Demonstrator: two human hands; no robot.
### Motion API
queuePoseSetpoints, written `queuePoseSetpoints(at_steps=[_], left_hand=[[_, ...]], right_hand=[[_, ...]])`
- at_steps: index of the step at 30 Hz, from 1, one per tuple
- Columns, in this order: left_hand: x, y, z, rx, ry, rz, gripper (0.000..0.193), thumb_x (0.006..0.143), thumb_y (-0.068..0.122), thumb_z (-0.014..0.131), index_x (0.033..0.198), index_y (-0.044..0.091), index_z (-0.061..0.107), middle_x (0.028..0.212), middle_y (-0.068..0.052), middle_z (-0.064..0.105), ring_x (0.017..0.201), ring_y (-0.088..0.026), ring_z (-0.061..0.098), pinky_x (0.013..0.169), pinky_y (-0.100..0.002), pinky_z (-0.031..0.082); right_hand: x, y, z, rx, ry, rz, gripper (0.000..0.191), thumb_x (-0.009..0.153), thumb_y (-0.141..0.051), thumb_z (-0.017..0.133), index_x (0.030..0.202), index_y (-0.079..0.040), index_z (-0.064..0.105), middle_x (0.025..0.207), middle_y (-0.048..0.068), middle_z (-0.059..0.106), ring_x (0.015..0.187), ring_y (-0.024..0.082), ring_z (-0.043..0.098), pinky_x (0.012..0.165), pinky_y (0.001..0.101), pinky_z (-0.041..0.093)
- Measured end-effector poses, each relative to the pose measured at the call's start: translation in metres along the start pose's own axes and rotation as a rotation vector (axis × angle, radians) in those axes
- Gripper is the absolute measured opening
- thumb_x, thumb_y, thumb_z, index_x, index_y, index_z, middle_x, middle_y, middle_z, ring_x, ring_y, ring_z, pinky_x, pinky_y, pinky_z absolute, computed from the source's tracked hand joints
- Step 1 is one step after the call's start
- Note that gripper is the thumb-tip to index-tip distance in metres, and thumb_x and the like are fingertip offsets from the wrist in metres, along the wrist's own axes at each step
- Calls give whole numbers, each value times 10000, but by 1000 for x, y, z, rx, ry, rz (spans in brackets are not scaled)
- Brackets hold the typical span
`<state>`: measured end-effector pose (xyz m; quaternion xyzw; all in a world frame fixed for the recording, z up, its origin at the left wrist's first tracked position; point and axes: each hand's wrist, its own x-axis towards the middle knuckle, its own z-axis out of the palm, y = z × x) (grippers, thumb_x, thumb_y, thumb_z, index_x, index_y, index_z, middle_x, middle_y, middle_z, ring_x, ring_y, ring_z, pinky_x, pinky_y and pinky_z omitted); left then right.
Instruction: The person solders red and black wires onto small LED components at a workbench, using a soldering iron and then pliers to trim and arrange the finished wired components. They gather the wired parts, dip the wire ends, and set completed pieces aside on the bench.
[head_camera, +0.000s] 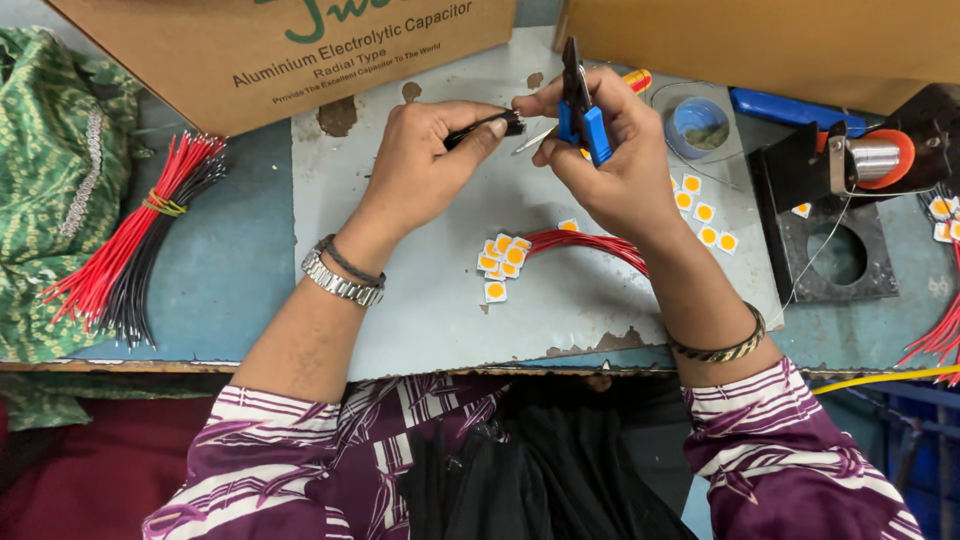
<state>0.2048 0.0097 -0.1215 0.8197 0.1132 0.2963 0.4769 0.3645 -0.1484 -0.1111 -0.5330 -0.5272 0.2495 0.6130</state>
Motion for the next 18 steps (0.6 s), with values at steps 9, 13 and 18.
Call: queuePoseSetpoints(at_steps=[9,13,18], left_hand=[[0,1,0,54,74,71,170,1011,149,707,1092,16,776,757,-50,707,651,-77,536,594,-280,452],[0,-2,-1,69,92,159,153,1008,131,713,1069,1,766,835,-86,746,687,-101,639,636,-277,491],[0,-9,1,12,150,315,159,1035,88,680,1148,-4,745,1022,-99,783,888,-111,749,780,-272,570]], right_hand=[[-3,-4,3,-30,-10,-32,362,949,145,517,1284,13,560,1283,170,701,1099,167,712,918,307,626],[-2,-10,4,22,-29,-40,346,983,139,575,1301,12,534,1352,184,686,1194,179,706,965,330,640],[-1,-23,-3,81,-6,37,346,943,73,626,1269,13,527,1247,149,660,1041,179,735,893,311,637]])
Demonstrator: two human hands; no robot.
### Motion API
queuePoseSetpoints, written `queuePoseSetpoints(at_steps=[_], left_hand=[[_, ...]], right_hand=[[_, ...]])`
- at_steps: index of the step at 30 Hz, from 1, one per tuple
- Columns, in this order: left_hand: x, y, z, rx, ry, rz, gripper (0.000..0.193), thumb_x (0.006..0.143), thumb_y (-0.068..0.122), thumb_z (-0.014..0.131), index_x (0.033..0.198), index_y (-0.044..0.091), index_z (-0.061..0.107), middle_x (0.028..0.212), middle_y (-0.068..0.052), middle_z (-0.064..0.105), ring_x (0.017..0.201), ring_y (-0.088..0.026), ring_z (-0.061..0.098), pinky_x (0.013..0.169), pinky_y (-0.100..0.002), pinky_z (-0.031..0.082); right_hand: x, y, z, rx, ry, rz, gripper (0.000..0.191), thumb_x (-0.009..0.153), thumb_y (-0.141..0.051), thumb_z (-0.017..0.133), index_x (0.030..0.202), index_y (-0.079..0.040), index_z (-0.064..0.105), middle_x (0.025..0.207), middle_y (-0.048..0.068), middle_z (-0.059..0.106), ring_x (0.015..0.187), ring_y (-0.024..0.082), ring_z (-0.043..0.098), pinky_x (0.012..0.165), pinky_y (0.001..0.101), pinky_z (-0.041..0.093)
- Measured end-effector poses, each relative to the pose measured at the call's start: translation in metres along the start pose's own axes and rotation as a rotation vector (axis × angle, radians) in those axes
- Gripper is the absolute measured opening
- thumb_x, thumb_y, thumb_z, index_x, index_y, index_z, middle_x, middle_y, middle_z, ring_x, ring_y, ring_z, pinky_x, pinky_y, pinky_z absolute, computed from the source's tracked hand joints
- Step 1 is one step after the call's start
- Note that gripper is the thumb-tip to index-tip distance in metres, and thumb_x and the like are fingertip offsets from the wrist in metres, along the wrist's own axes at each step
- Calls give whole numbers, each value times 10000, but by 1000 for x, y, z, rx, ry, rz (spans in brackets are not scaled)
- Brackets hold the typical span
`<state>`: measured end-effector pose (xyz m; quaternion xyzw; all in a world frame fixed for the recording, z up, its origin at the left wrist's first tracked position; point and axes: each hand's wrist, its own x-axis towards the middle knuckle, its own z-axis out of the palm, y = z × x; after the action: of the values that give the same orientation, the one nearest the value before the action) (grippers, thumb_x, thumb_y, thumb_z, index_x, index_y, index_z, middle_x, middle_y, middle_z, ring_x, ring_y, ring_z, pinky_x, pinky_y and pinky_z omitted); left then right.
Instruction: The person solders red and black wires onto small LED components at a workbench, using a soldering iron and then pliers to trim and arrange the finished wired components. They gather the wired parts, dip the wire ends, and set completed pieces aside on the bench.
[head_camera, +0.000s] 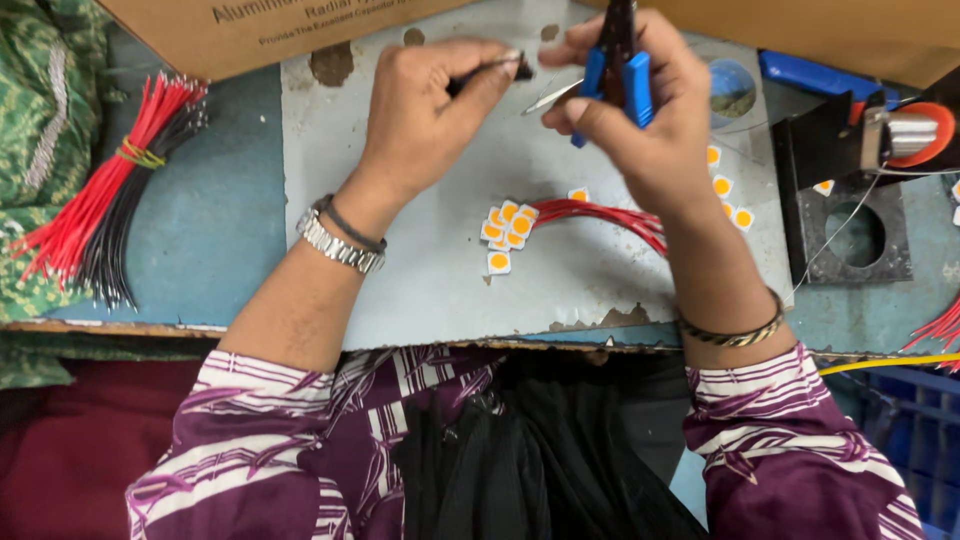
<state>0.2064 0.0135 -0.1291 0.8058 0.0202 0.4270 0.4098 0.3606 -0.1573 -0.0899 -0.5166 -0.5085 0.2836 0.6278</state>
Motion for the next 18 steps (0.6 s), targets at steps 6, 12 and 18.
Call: queuePoseSetpoints(at_steps=[6,12,18], left_hand=[[-1,0,-2,40,43,-80,115,1081,101,706,1127,9,758,790,-59,696,687,-100,557,630,-287,434],[0,2,-3,34,59,8,134,1093,105,672,1159,15,746,829,-43,689,709,-89,543,644,-289,427],[-2,-4,-1,-16,9,-64,197,1134,151,692,1010,0,719,704,-11,532,655,-92,419,602,-304,333]], right_hand=[[-2,-4,-2,-120,-205,197,341,1016,-56,684,1338,-2,584,1069,83,728,968,164,743,843,293,602],[0,0,0,-246,-226,256,333,1015,-145,699,1306,-15,605,1021,56,722,930,127,736,799,279,601],[2,4,-7,-229,-251,227,373,1028,-183,727,1339,-22,597,1058,56,722,989,131,730,855,283,585]])
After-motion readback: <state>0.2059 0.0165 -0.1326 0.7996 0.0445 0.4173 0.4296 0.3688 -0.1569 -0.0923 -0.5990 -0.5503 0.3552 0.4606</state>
